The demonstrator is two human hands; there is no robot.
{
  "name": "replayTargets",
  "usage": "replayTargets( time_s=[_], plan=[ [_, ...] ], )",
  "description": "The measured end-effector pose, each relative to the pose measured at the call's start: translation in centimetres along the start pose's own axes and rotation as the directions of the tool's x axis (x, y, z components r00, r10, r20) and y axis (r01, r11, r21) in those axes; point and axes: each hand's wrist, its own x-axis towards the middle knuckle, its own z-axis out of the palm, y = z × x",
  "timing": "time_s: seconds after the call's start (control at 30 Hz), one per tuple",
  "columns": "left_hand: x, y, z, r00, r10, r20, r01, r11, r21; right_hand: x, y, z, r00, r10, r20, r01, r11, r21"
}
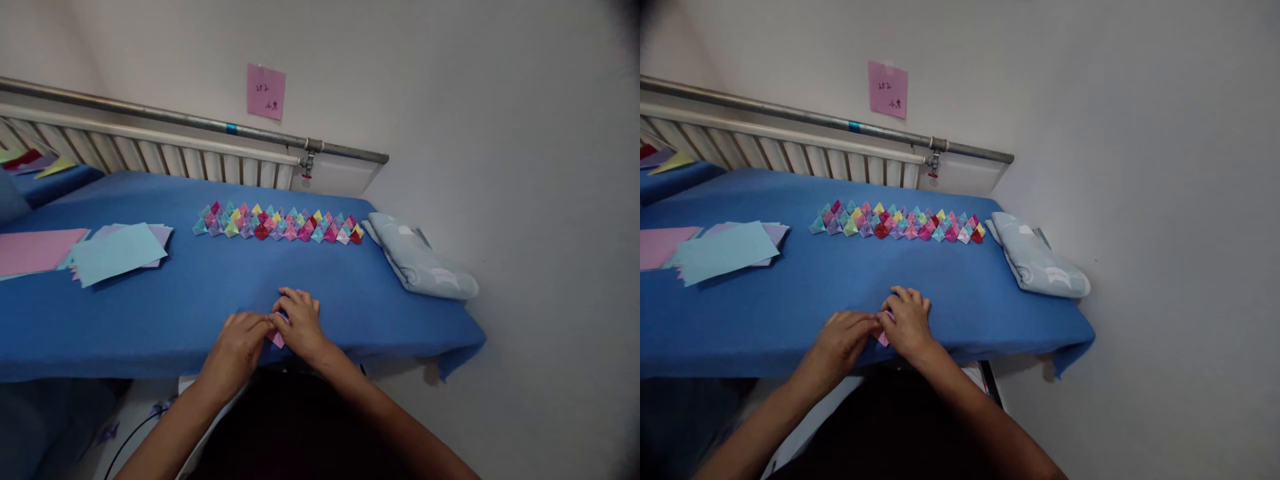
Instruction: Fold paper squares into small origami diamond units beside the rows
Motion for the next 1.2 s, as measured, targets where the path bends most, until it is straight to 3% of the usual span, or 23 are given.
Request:
replayTargets(
  time_s=[0.13,0.23,0.33,0.43,0.5,0.63,0.8,1.2],
  plan=[
    [-0.4,0.4,0.7,0.999,0.044,-0.001,-0.044,0.998,0.051,0.1,0.3,-0.7,0.996,0.000,-0.092,0.010,0.994,0.107],
    [-0.5,0.5,0.6,0.999,0.055,0.000,-0.054,0.997,0.058,-0.7,0.7,-2.4,0.983,-0.074,-0.170,0.113,0.967,0.229],
    [-0.5,0.6,0.4,0.998,0.068,0.001,-0.068,0.996,0.056,-2.4,1.2,-3.8,0.965,-0.209,-0.158,0.241,0.944,0.226],
    [-0.5,0.8,0.3,0.997,0.078,-0.022,-0.077,0.996,0.048,-4.1,1.5,-4.4,0.936,-0.226,-0.271,0.283,0.939,0.194],
    [-0.5,0.7,0.4,0.996,0.082,-0.028,-0.081,0.996,0.042,-4.7,1.7,-4.4,0.942,-0.243,-0.231,0.282,0.946,0.157],
    [-0.4,0.6,0.4,0.996,0.091,-0.021,-0.090,0.995,0.041,-4.7,1.7,-4.0,0.947,-0.322,-0.019,0.322,0.942,0.090],
    [-0.5,0.4,0.3,0.997,0.081,0.010,-0.081,0.996,0.041,-4.4,1.5,-3.5,0.933,-0.351,0.072,0.349,0.936,0.044],
    [-0.2,0.1,0.4,0.991,0.130,-0.041,-0.127,0.990,0.065,-4.3,1.2,-3.0,0.955,-0.291,0.059,0.289,0.956,0.045]
  ],
)
